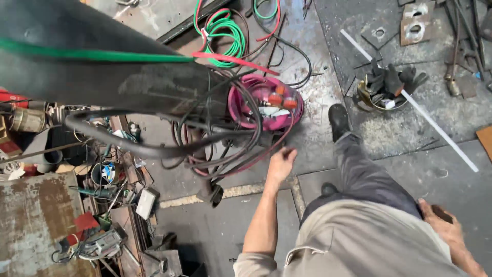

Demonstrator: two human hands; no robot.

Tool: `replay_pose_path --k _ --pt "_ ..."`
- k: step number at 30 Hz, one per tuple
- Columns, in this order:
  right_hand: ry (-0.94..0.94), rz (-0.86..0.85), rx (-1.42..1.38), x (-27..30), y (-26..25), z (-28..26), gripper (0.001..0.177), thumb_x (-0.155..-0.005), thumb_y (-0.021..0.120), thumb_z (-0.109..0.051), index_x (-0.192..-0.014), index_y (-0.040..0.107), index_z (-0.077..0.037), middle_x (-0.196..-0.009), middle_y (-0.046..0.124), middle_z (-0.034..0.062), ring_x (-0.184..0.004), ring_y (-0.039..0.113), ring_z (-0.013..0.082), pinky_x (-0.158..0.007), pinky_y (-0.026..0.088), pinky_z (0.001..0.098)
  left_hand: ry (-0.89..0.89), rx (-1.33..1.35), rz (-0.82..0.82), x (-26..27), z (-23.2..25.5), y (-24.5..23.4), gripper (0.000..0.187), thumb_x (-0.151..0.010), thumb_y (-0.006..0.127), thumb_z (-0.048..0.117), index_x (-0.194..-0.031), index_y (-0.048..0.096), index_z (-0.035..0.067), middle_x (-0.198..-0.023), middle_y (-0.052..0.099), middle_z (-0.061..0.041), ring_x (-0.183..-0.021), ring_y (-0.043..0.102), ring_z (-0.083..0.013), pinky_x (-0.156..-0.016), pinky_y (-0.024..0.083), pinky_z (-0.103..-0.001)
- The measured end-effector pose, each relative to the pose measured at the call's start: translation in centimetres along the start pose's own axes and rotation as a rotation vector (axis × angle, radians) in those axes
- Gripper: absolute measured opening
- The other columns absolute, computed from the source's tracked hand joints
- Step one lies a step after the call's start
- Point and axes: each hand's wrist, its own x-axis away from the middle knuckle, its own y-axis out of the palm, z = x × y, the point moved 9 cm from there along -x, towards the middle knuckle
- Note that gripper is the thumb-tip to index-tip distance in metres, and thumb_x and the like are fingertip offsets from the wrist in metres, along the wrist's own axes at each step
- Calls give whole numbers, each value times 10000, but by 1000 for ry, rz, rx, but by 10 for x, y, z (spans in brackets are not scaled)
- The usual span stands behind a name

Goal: Connecting and securing gas hoses to a welding torch using connectors and clamps.

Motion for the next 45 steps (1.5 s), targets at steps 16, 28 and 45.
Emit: replay_pose_path --k 16,28,45 --pt "-84 -202 373 -335 -12 -465 733 -1011 542 -656 -1429 538 -54 -1290 677 198 -1147 641 352 -1002 460 407 -31 -419 9 -343 185 -1 419 -946 678 407 -1136 712 35 -1025 720 -251 -999 687 -423 -876 527 -515" --pt "-267 -249 423 -427 -9 -824 498 -1016 653 -489 -1319 690 -96 -997 719 254 -945 704 408 -840 555 485 -214 -201 -66 -537 314 -96 275 -946 680 294 -956 674 19 -858 711 -235 -857 709 -416 -752 540 -498" --pt "-176 -781 1002 -729 45 -1097 750 -912 644 -593 -1410 556 -40 -1214 760 192 -1037 759 308 -941 565 405 -663 225 98 -609 369 49 176 -895 715 194 -852 696 24 -728 671 -212 -591 598 -282 -617 514 -408"
